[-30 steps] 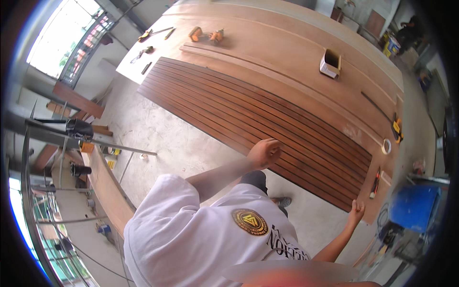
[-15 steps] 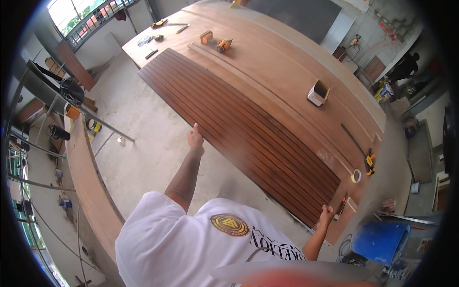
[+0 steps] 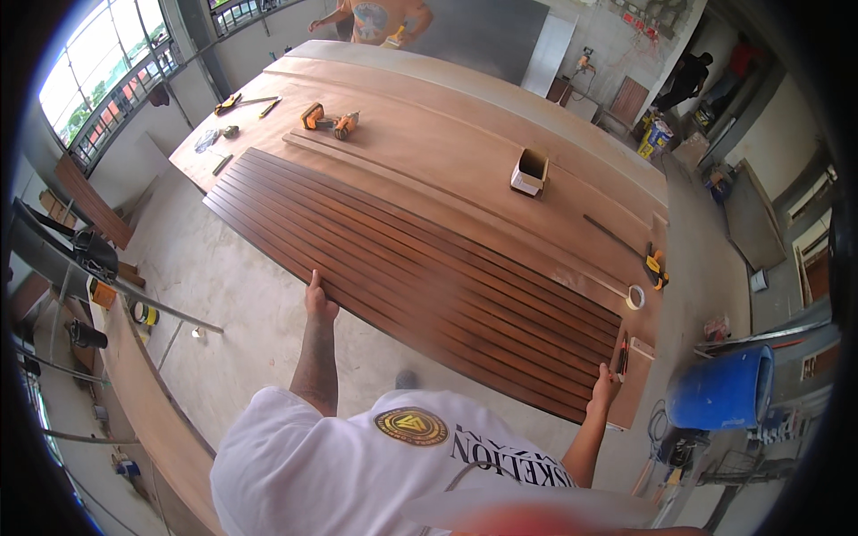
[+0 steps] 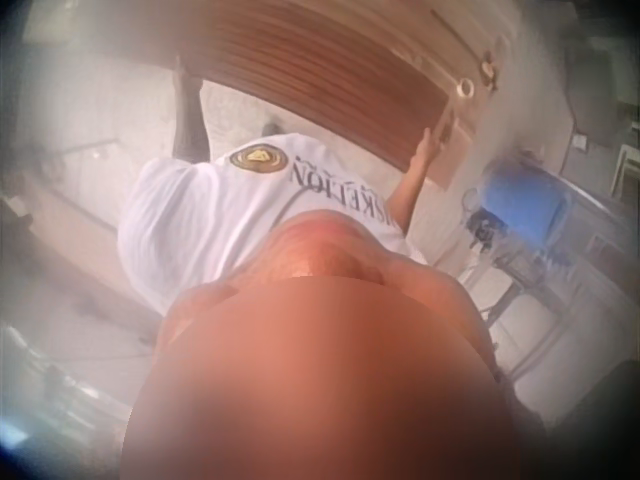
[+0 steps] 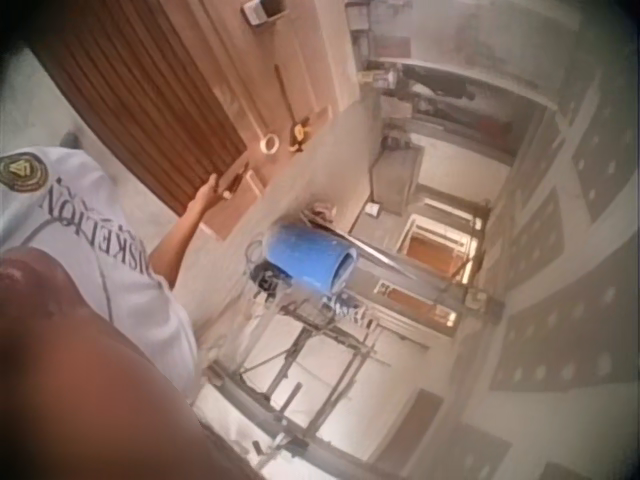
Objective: The person measures and marks a wooden slatted panel with a tape measure and pencil, then positions a metal trim along the edge and secures it with a staple gun. The person also moves a wooden frame and handles the panel on a workbench.
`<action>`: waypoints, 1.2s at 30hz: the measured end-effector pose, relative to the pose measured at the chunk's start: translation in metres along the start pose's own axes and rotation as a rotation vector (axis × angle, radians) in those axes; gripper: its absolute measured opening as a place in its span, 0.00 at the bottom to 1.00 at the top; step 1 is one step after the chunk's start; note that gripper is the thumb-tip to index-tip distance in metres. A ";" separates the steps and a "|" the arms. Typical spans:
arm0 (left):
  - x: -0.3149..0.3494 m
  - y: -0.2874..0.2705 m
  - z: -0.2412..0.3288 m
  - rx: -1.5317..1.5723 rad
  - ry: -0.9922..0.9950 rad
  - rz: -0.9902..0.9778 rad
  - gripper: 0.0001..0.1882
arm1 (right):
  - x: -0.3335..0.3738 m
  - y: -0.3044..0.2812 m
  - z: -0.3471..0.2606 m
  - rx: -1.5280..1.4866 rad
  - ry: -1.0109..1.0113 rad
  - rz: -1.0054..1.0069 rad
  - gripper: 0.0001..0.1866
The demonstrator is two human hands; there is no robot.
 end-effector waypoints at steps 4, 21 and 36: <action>0.002 0.001 0.001 0.073 0.071 -0.026 0.20 | 0.014 -0.007 -0.011 -0.009 -0.130 0.049 0.17; 0.022 0.224 0.165 -0.111 0.252 -0.372 0.32 | 0.104 0.016 -0.006 -0.809 -0.435 0.147 0.12; 0.197 0.464 0.333 -0.473 0.886 -0.817 0.34 | 0.147 0.066 0.032 -0.976 -0.222 -0.222 0.17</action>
Point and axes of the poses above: each hand's wrist, its own x-axis away from the middle knuckle, its own y-axis out of the palm, z = x × y, the point moved 2 cm from there along -x, towards the middle knuckle, and after that the axes turned 7 degrees about -z, right-handed, at the moved point
